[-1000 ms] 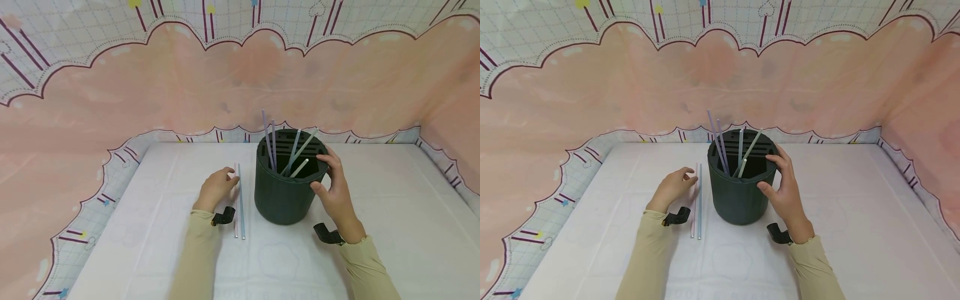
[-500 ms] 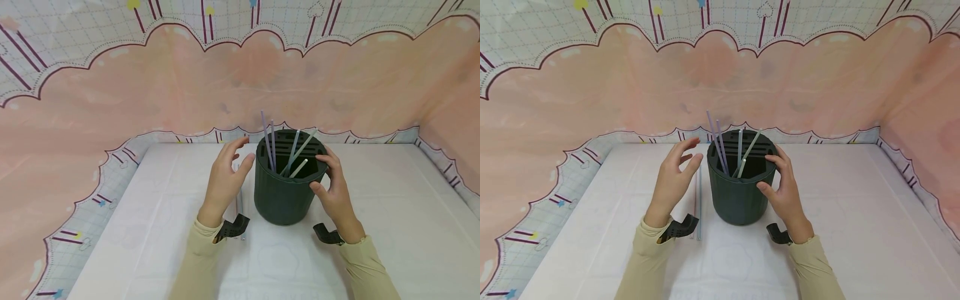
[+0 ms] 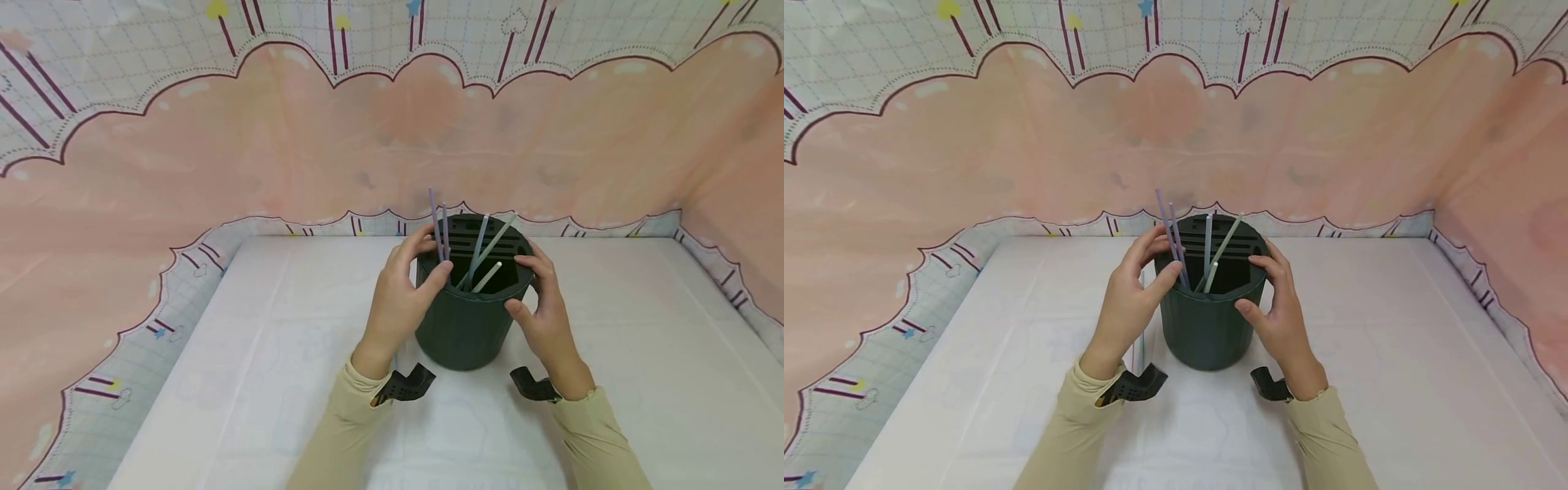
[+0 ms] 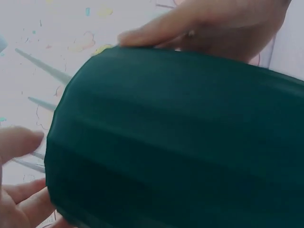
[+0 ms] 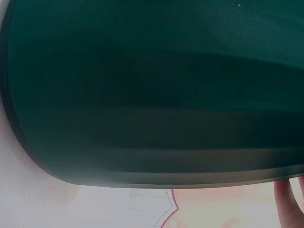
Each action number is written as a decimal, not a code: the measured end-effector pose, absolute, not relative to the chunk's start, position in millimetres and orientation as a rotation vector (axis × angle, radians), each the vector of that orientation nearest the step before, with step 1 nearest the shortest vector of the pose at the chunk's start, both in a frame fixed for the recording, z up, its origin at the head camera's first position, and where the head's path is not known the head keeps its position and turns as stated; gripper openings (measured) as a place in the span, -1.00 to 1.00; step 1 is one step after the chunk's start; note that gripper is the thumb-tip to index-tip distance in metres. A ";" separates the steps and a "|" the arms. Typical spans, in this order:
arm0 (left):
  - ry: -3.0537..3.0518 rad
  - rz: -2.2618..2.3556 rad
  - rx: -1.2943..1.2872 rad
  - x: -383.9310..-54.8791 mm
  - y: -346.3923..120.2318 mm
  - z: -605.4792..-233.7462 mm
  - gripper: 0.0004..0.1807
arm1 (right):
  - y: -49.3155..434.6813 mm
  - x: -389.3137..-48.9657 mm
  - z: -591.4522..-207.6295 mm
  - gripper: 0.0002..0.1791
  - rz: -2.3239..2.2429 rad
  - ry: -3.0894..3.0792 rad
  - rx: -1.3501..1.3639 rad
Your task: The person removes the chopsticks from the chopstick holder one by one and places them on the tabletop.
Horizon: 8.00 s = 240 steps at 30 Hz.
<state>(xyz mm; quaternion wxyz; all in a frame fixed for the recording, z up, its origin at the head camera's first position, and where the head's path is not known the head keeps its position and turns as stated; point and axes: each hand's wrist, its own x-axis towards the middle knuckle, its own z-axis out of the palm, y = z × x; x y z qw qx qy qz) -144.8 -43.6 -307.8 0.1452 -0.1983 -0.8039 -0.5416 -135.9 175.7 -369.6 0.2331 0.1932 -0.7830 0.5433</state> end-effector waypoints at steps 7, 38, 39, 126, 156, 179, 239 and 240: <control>-2.243 -1.330 -0.675 -144.0 -40.6 -307.2 -0.79 | 176.4 -137.0 -369.1 -0.15 1.484 -2.137 0.548; -1.403 -1.973 -0.584 -114.3 -98.1 -259.9 -0.89 | 176.5 -138.6 -368.9 -0.13 1.491 -2.132 0.548; -1.418 -1.992 -0.566 -116.5 -103.1 -260.6 -0.89 | 176.5 -138.6 -369.2 -0.13 1.493 -2.131 0.550; -2.268 -0.983 -0.784 -119.6 -37.6 -304.2 -0.78 | 182.3 -127.3 -370.9 -0.14 1.489 -2.147 0.553; -2.007 -1.198 -0.736 -113.5 -34.3 -296.2 -0.88 | 175.7 -132.3 -372.4 -0.16 1.472 -2.129 0.566; -1.294 -1.922 -0.518 -113.4 -96.7 -264.1 -0.86 | 175.8 -136.5 -372.2 -0.18 1.469 -2.138 0.563; -3.094 -0.924 -0.044 -207.3 -144.7 -415.4 -0.43 | 175.1 -139.5 -376.8 -0.17 1.478 -2.145 0.539; -3.095 -0.913 -0.068 -206.2 -144.3 -412.2 -0.45 | 175.2 -139.5 -377.5 -0.17 1.481 -2.144 0.540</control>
